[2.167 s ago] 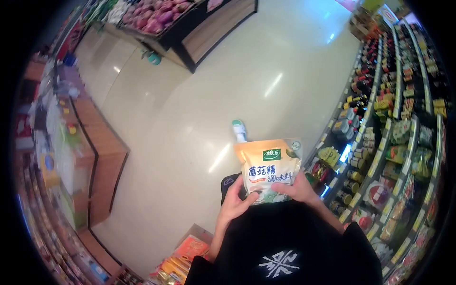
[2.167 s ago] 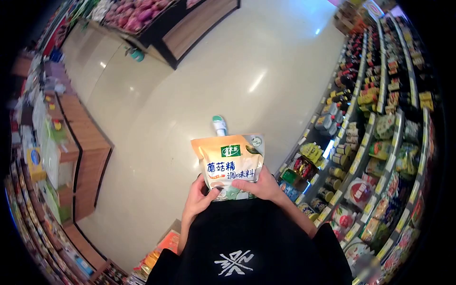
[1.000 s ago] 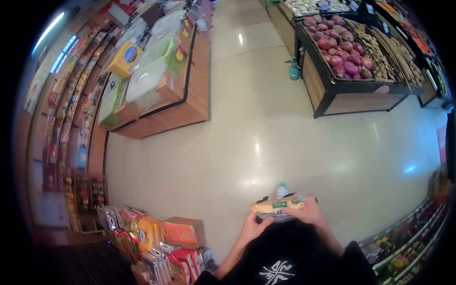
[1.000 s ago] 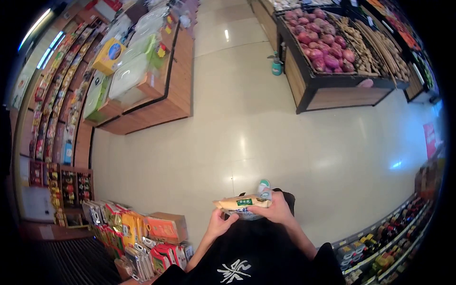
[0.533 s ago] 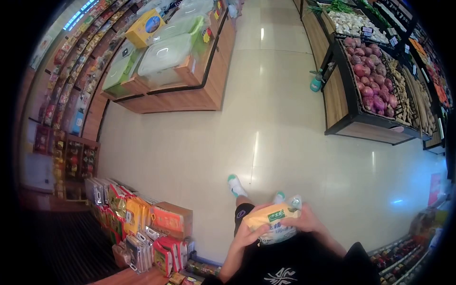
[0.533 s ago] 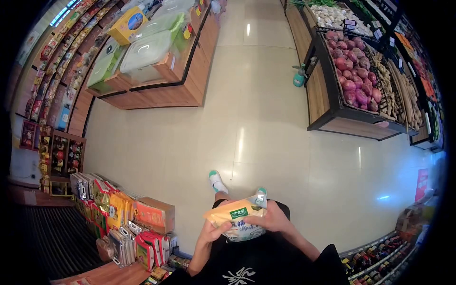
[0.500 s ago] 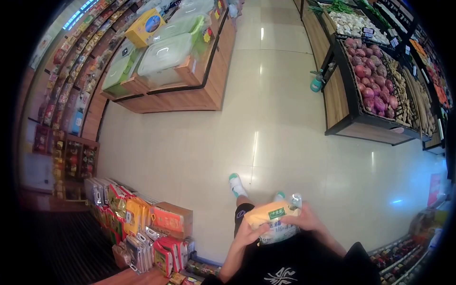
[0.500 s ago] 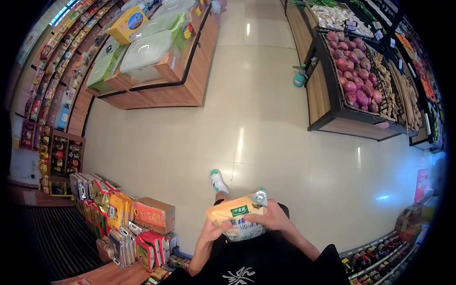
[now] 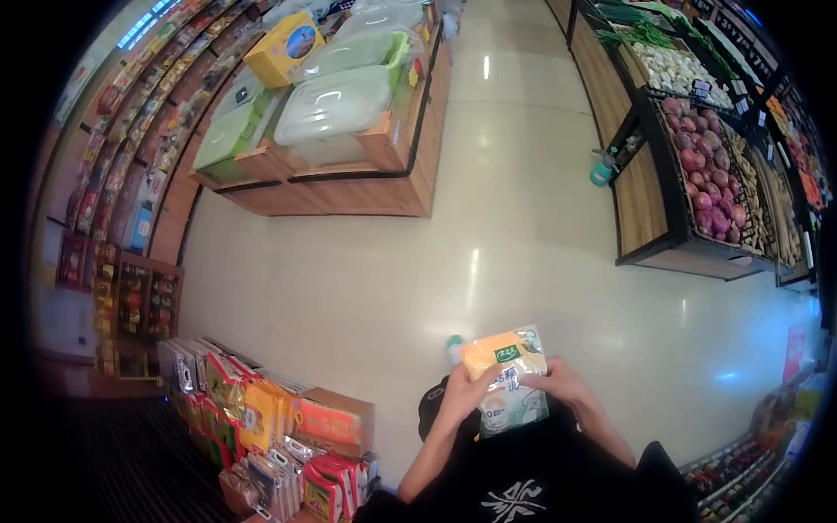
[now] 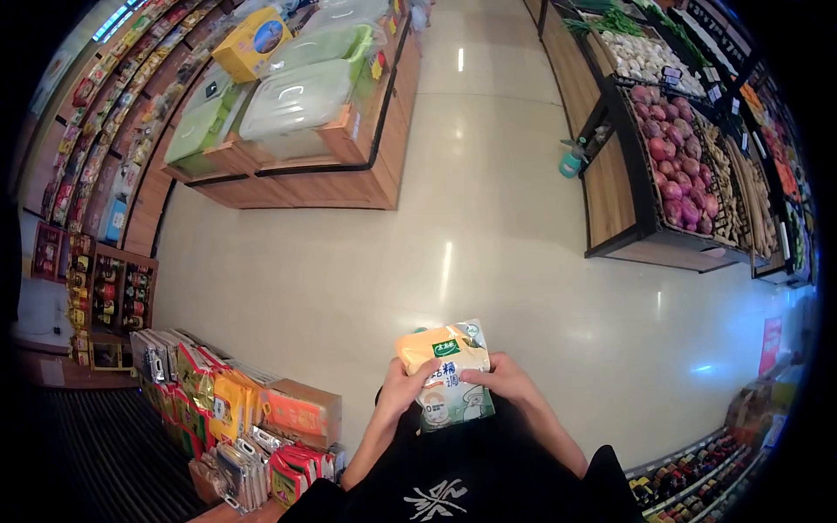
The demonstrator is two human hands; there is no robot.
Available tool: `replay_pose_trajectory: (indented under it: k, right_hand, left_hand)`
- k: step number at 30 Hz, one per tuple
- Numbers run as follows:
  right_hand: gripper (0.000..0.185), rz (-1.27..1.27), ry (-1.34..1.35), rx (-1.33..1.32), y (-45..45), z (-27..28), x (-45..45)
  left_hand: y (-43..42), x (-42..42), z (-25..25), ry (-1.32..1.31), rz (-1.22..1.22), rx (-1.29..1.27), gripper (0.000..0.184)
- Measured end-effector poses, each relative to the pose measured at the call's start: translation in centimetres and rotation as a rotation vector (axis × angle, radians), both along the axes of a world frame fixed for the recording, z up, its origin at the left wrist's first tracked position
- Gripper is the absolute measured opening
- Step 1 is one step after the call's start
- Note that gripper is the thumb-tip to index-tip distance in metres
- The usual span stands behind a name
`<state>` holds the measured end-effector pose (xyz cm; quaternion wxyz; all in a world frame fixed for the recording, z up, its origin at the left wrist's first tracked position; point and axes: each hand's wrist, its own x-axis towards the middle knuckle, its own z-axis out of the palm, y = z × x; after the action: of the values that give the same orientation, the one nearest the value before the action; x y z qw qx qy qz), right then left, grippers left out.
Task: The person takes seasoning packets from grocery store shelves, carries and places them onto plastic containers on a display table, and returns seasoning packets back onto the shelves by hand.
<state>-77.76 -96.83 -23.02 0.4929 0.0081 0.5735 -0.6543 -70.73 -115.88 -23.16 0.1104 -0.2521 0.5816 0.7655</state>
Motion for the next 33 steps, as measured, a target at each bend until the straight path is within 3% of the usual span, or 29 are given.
replay_pose_trajectory:
  k: [1, 4, 9, 12, 15, 25, 28, 31, 33]
  right_hand:
    - [0.027, -0.024, 0.019, -0.01, -1.3, 0.1, 0.0]
    - [0.025, -0.072, 0.014, -0.006, -5.6, 0.8, -0.3]
    - [0.023, -0.138, 0.019, 0.067, -10.6, -0.8, -0.2]
    - [0.025, -0.059, -0.056, 0.1, -11.4, -1.0, 0.2]
    - [0.029, 0.115, 0.095, 0.117, -12.5, 0.0, -0.5]
    - [0.03, 0.18, 0.143, 0.081, -15.9, -1.6, -9.0]
    - [0.032, 0.288, 0.295, 0.037, -17.6, -1.0, -12.3]
    - [0.035, 0.302, 0.226, 0.134, -19.7, 0.6, -15.9]
    - [0.034, 0.229, 0.167, 0.075, -20.9, -0.8, -18.0]
  left_hand:
    - [-1.3, -0.3, 2.1, 0.05, -0.029, -0.061, 0.029]
    - [-5.9, 0.4, 2.0, 0.025, -0.08, -0.038, 0.03]
    - [-10.8, 2.5, -0.6, 0.075, -0.077, -0.025, 0.028]
    - [-13.3, 2.3, -1.1, 0.038, -0.062, 0.124, 0.023]
    - [-14.7, 1.4, -1.0, 0.021, -0.019, 0.168, 0.019]
    - [-20.7, -5.4, -6.0, 0.069, -0.087, 0.368, 0.022]
    - [-22.3, -9.0, -4.9, 0.012, -0.079, 0.301, 0.024]
    - [-23.1, -12.2, -3.0, -0.034, -0.166, 0.081, 0.028]
    - [-23.5, -14.3, -2.6, -0.056, -0.163, 0.1, 0.032]
